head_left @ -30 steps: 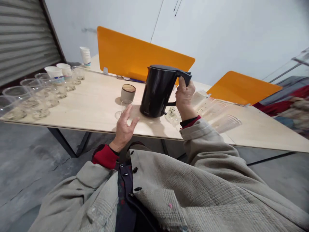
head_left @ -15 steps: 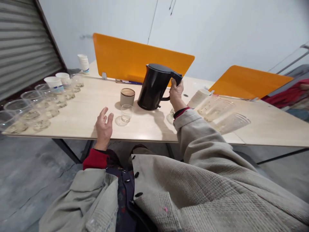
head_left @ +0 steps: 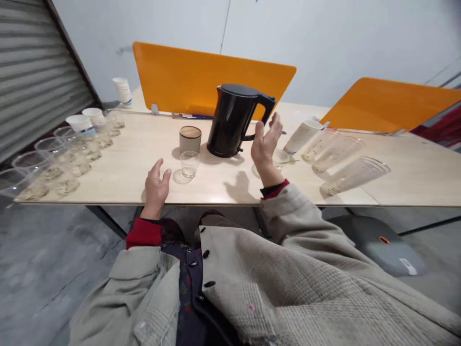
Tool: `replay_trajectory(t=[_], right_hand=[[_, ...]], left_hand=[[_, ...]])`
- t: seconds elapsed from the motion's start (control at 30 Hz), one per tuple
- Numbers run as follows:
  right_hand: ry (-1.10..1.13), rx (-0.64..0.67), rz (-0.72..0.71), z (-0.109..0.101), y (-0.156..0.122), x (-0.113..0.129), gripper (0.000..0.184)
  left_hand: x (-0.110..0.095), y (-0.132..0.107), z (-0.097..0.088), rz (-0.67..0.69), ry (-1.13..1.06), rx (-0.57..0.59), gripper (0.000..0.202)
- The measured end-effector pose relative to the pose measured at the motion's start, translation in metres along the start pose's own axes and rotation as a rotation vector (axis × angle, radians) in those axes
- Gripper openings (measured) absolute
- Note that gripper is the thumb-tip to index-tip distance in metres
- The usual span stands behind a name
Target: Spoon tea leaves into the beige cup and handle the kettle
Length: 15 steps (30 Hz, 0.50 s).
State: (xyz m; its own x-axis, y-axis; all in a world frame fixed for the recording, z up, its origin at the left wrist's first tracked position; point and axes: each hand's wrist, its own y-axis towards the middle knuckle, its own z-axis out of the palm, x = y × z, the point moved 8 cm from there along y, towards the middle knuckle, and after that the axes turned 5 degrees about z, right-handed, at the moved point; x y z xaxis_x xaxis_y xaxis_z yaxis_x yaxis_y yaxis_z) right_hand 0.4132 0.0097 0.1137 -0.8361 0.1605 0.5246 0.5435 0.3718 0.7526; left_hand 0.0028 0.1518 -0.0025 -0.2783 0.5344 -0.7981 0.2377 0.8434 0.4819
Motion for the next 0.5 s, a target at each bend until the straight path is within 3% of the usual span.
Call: replay_trajectory(t=[0.07,0.17,0.23,0.33,0.5], right_hand=[[0.119,0.126,0.074,0.006,-0.046,0.021,0.083],[0.315,0.486,0.133,0.042,-0.108,0.062,0.085],[0.396,0.66,0.18,0.064,-0.133,0.082,0.084],[0.448,0.787,0.174,0.086,-0.146,0.102,0.08],[0.453,0.846,0.1,0.092,-0.149,0.126,0.064]], left_hand=[[-0.002,0.006,0.004,0.006,0.075,0.053,0.061],[-0.01,0.013,0.019,0.057,0.147,0.192,0.068],[-0.017,0.015,0.03,0.099,0.165,0.295,0.071],[-0.027,0.012,0.039,0.144,0.212,0.414,0.073],[-0.037,0.002,0.039,0.111,0.252,0.52,0.072]])
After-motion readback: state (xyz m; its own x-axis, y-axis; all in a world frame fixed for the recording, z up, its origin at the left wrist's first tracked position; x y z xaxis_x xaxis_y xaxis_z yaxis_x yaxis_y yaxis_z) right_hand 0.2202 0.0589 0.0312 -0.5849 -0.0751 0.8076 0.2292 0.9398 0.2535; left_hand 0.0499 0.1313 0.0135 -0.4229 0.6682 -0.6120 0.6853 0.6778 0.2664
